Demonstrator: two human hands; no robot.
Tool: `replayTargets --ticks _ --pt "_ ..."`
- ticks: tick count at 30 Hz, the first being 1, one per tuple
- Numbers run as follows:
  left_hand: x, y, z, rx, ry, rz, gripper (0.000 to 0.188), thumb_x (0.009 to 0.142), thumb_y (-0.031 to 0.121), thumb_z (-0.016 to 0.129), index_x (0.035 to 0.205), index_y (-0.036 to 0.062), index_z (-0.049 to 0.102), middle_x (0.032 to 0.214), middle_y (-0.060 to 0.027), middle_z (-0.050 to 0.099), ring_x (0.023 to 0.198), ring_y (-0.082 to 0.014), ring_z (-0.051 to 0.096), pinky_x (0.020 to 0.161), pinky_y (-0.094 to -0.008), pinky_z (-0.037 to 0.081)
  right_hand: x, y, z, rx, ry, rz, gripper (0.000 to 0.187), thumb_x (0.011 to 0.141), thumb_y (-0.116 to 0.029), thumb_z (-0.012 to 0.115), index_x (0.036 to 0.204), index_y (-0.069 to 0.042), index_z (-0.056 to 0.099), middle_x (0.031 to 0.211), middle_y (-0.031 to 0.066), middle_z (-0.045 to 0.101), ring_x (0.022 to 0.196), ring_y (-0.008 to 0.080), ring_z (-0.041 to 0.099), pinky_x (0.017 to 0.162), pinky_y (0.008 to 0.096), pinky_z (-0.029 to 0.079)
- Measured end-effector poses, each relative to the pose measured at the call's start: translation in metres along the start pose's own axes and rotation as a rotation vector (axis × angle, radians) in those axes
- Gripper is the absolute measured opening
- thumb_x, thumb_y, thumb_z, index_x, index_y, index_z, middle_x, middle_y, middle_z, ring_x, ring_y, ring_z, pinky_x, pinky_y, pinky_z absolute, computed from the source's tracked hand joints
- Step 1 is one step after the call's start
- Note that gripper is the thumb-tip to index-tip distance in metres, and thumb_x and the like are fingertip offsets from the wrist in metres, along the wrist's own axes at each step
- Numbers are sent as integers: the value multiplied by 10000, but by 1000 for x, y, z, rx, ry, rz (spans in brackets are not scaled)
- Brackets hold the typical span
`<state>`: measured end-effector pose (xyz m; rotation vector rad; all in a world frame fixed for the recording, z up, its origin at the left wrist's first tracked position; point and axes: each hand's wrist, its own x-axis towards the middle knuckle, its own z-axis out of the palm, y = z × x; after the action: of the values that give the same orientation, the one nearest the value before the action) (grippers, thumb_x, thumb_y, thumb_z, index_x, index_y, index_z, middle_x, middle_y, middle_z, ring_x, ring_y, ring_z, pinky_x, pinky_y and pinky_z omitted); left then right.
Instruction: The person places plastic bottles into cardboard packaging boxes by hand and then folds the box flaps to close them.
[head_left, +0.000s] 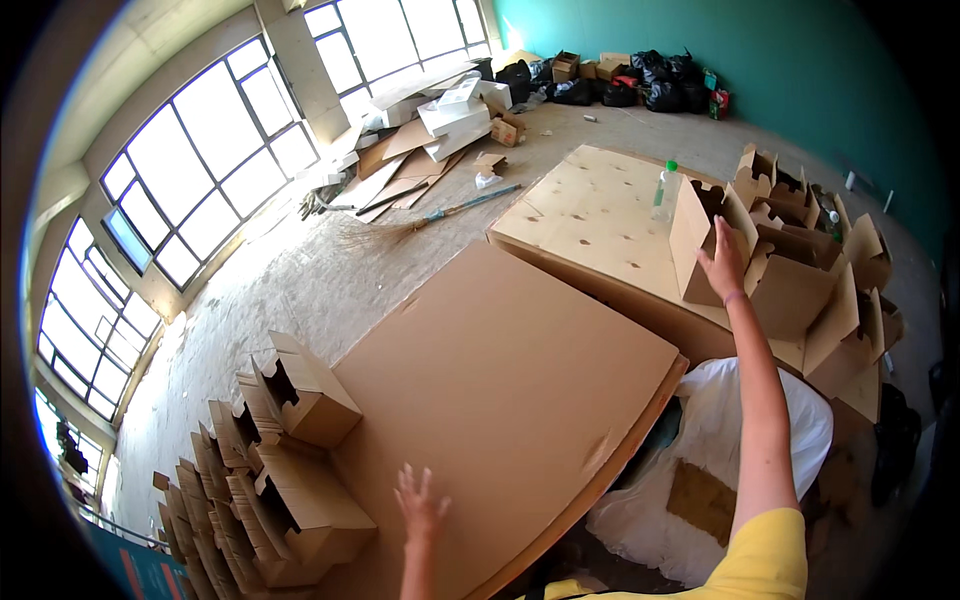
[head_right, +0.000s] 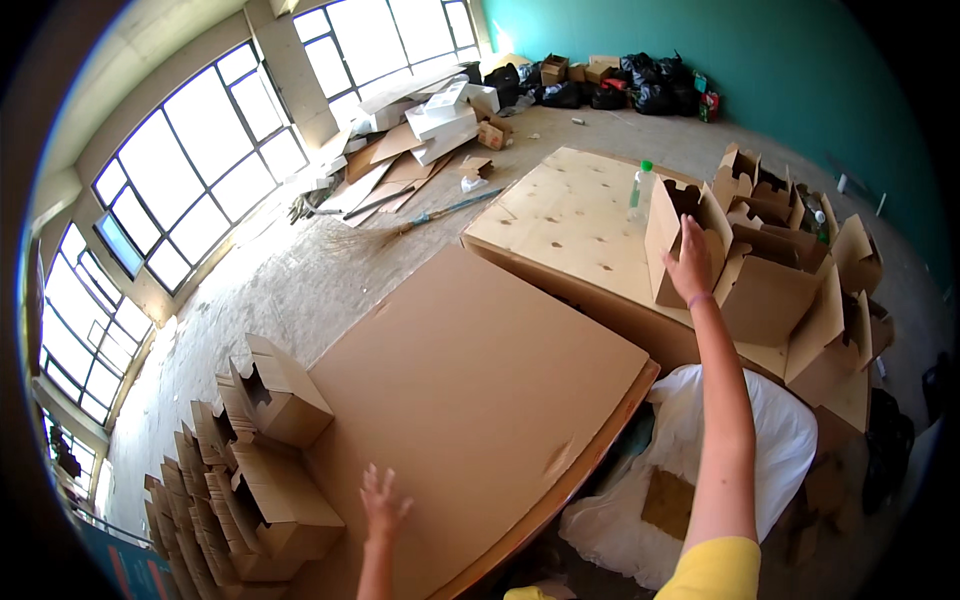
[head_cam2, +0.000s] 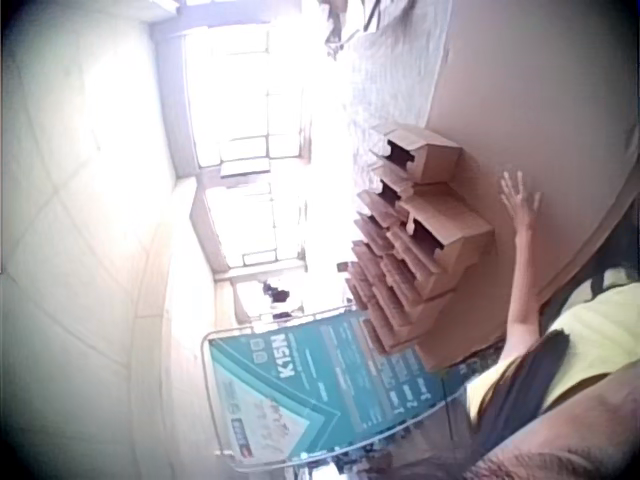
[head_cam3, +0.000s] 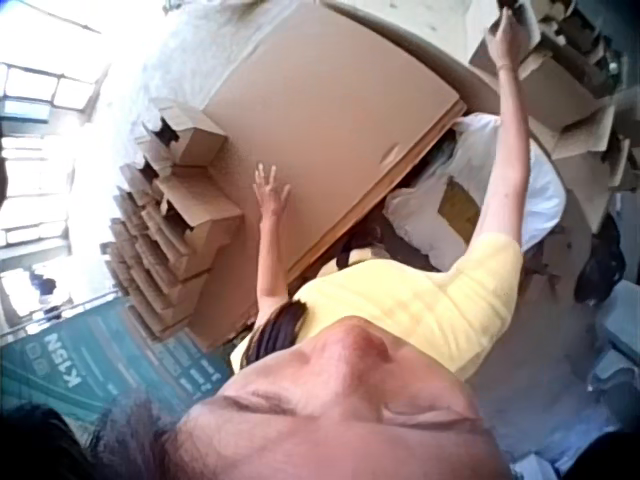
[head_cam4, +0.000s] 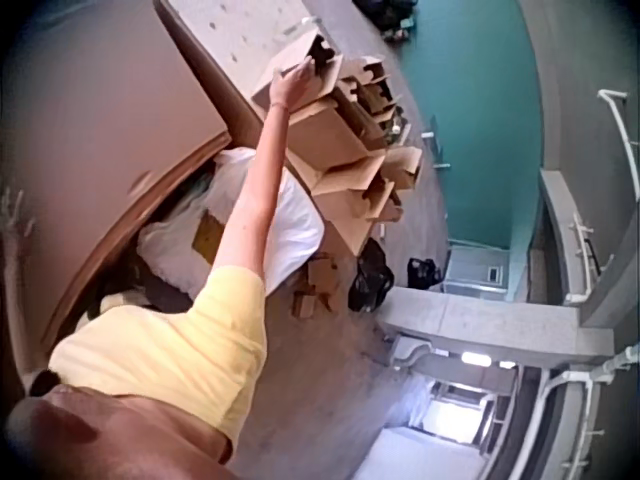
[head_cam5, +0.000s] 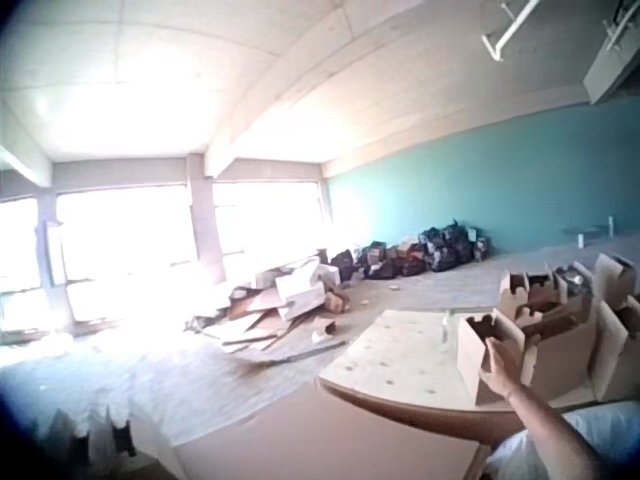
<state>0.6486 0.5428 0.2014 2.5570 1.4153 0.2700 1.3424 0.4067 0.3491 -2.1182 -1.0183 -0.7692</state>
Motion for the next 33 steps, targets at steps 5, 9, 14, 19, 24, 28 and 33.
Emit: replayTargets --ticks 5,9,14,19,24,28,33 --pt "-87 29 -18 -161 -116 0 663 803 285 755 1385 86 508 1552 -227 276 1435 -415 262 1161 -528 254 30 72 119 230 -52 312 873 781 -257 780 1441 74 316 1423 277 459 1310 384 468 1100 405 378" --pt "-92 9 -18 -258 -41 -116 552 843 247 713 1335 54 552 1506 -234 356 1406 -401 323 1148 -476 301 51 183 138 291 -42 360 634 769 -391 771 1244 -4 611 1198 241 648 1127 371 623 954 436 498" --pt "-141 3 -57 -208 -1 -337 478 889 227 657 1322 49 562 1479 -226 399 1395 -389 345 1140 -476 310 5 119 176 -123 -261 550 347 778 -278 570 1011 -68 717 1005 210 692 929 411 671 757 505 527" --pt "-163 -7 -10 -98 -35 -355 581 893 279 634 1427 129 462 1544 -178 319 1429 -364 297 1155 -511 268 -41 145 101 179 45 268 378 1002 -281 536 1173 34 659 1015 264 685 858 338 681 749 429 513" --pt "-188 -1 -12 -104 -44 -437 636 909 291 616 1484 155 381 1587 -155 247 1459 -357 235 1162 -541 227 -163 -120 -29 768 -83 464 503 971 -378 604 1204 67 622 1165 149 633 1050 235 565 993 363 406" --pt "-204 -16 0 -276 123 -363 536 891 225 640 1394 110 494 1546 -166 327 1405 -384 330 1140 -514 290 -261 -177 -37 1484 -563 589 297 982 -272 620 1137 -18 617 1126 52 595 1102 132 506 1006 323 382" --pt "-293 -47 -38 -467 419 -472 356 894 159 624 1223 25 613 1384 -200 519 1247 -403 501 1053 -462 405 -332 -332 -112 1084 -934 121 209 963 -207 636 1023 -7 643 1076 68 604 1052 161 539 973 315 386"
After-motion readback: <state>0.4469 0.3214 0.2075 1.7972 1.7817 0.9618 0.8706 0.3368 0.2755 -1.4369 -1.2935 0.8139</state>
